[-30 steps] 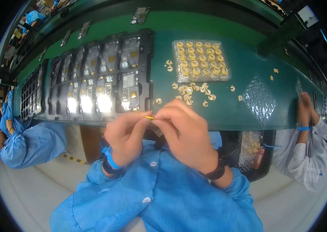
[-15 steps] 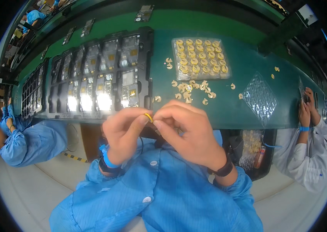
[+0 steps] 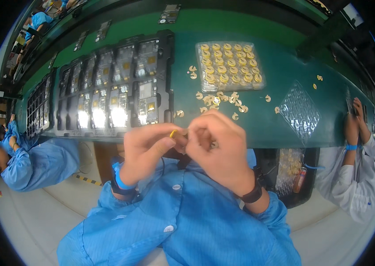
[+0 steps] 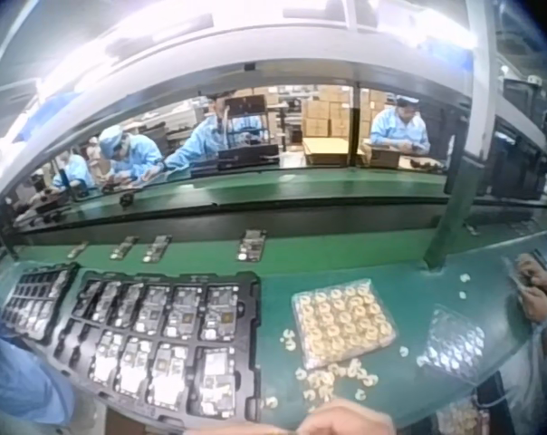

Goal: Assembling small components onto circuit boards on a factory assembly line.

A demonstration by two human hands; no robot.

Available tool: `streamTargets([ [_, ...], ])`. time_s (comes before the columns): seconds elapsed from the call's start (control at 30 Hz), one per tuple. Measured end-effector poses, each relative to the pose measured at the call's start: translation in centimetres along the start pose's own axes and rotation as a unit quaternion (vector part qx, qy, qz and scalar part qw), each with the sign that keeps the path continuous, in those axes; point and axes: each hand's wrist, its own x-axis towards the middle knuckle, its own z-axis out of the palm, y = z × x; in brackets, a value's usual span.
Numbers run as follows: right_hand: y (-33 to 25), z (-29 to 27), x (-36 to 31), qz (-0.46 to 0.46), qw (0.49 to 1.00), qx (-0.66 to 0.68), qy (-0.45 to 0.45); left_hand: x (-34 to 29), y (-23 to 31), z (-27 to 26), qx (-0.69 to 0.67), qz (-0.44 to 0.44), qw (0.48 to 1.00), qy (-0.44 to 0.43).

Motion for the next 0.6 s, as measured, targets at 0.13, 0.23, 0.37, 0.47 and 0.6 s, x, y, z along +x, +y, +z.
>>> streamTargets([
  [0.13,1.8,-1.3,0.6,0.046,0.992,-0.085,0.084,0.2,-0.2,-0.8,0.04,0.031,0.998,0.034],
  [0.23,4.2,-3.7,0.6,0.085,0.963,-0.24,0.091,0.9,0.5,-0.7,0.284,0.139,0.946,0.067],
  [0.37,3.4,-2.6,0.3,0.109,0.978,-0.151,0.094,2.1,0.0,0.3,0.447,0.213,0.863,0.1],
  [0.47,-0.3,-1.1,1.0,0.137,0.981,0.134,-0.019,2.5,-0.2,0.4,0.483,0.251,0.835,0.081],
  [0.6,-1.4,-1.8,1.9,0.18,0.964,0.18,-0.073,3.2,1.3,0.5,0.525,0.294,0.798,0.044],
])
